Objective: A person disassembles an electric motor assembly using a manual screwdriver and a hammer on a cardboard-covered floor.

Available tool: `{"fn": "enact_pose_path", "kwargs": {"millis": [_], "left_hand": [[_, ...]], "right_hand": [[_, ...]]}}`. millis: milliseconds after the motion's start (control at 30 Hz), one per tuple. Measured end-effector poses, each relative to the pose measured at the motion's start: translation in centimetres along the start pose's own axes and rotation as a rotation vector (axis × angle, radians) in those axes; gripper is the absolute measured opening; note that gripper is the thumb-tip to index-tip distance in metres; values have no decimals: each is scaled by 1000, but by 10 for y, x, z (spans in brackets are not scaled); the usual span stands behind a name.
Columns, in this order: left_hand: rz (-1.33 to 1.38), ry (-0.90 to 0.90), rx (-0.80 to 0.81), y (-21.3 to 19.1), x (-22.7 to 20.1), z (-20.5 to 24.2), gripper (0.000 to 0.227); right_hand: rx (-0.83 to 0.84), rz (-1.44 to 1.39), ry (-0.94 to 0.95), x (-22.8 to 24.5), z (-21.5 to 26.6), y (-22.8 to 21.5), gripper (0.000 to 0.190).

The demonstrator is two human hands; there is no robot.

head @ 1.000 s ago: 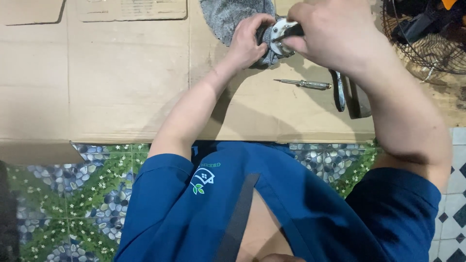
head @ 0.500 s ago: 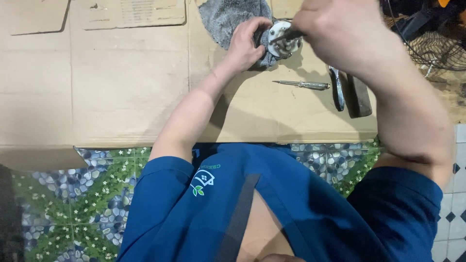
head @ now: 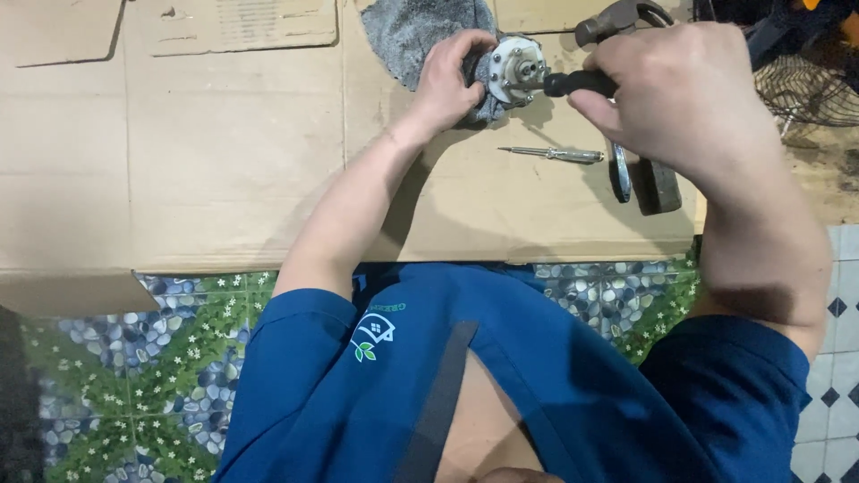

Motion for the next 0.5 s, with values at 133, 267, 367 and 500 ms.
{"fn": "enact_pose_path", "kwargs": {"millis": [133,267,367,500], "left_hand": [[26,12,-12,-4,-7,0,54],[10,0,-4,-2,-2,-1,56],[2,9,-1,2,4,-2,57],[-15,-30,2,3,8,-2,60]], "right_hand": [[-52,-4,-52,0,-6,3,22],[-96,-40,-58,1,-6,-1,21],[-118,-36,-56,0,-6,-6,20],[-146,19,-90,2,-10,-10,20]]}}
Point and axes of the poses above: each hand's wrist, its own z-axis away from the middle knuckle, its own y-axis out of the palm, x = y × z, the point moved 6 cm from there along -z, towards the middle knuckle, and after that the axes turned 14 degrees about -y, right-handed, at the moved point
